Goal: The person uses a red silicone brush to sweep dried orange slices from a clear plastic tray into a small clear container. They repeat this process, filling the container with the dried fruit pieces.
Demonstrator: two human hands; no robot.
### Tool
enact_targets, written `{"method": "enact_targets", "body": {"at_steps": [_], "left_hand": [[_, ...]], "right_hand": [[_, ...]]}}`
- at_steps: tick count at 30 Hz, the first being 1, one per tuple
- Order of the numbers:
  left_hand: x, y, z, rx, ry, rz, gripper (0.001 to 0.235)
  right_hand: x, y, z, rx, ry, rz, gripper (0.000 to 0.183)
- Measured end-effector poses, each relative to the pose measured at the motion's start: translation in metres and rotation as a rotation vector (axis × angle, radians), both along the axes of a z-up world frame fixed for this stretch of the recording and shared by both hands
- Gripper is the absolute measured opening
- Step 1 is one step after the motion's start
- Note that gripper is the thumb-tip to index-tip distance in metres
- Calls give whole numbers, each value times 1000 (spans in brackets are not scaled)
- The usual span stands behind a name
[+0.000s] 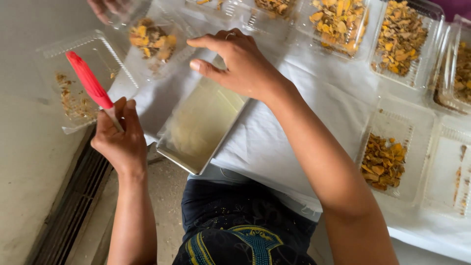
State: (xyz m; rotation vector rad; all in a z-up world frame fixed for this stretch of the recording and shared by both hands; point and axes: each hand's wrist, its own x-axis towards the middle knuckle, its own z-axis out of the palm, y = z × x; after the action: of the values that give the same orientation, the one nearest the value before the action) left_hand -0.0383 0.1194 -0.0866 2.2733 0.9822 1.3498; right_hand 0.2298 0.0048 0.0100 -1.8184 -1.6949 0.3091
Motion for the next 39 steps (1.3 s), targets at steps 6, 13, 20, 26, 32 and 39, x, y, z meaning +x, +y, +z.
{"method": "enact_targets", "body": {"at_steps": [6,13,20,26,32,39], "left_hand": [[-3,2,-14,30,38,-40,18],[-1,-8,-14,-159,16,-53,10],[-10,-1,-24,-285,-17,-312,12],[-9,-3,13,-389,251,-319,53],[-24,5,29,-79,221,-373,34],[-58,-5,36,-316,69,-373,51]], "right_hand": [[-27,-96,34,36,-37,-61,53],[-52,-169,24,184,7,-152,57],[-63,-313,3,-17,-118,-849,51],[-63,-386,-10,-594,121,-1212,91],[-74,-385,-49,-286,-118,-1022,31],[-89,-333,-55,-141,-171,-838,20]]}}
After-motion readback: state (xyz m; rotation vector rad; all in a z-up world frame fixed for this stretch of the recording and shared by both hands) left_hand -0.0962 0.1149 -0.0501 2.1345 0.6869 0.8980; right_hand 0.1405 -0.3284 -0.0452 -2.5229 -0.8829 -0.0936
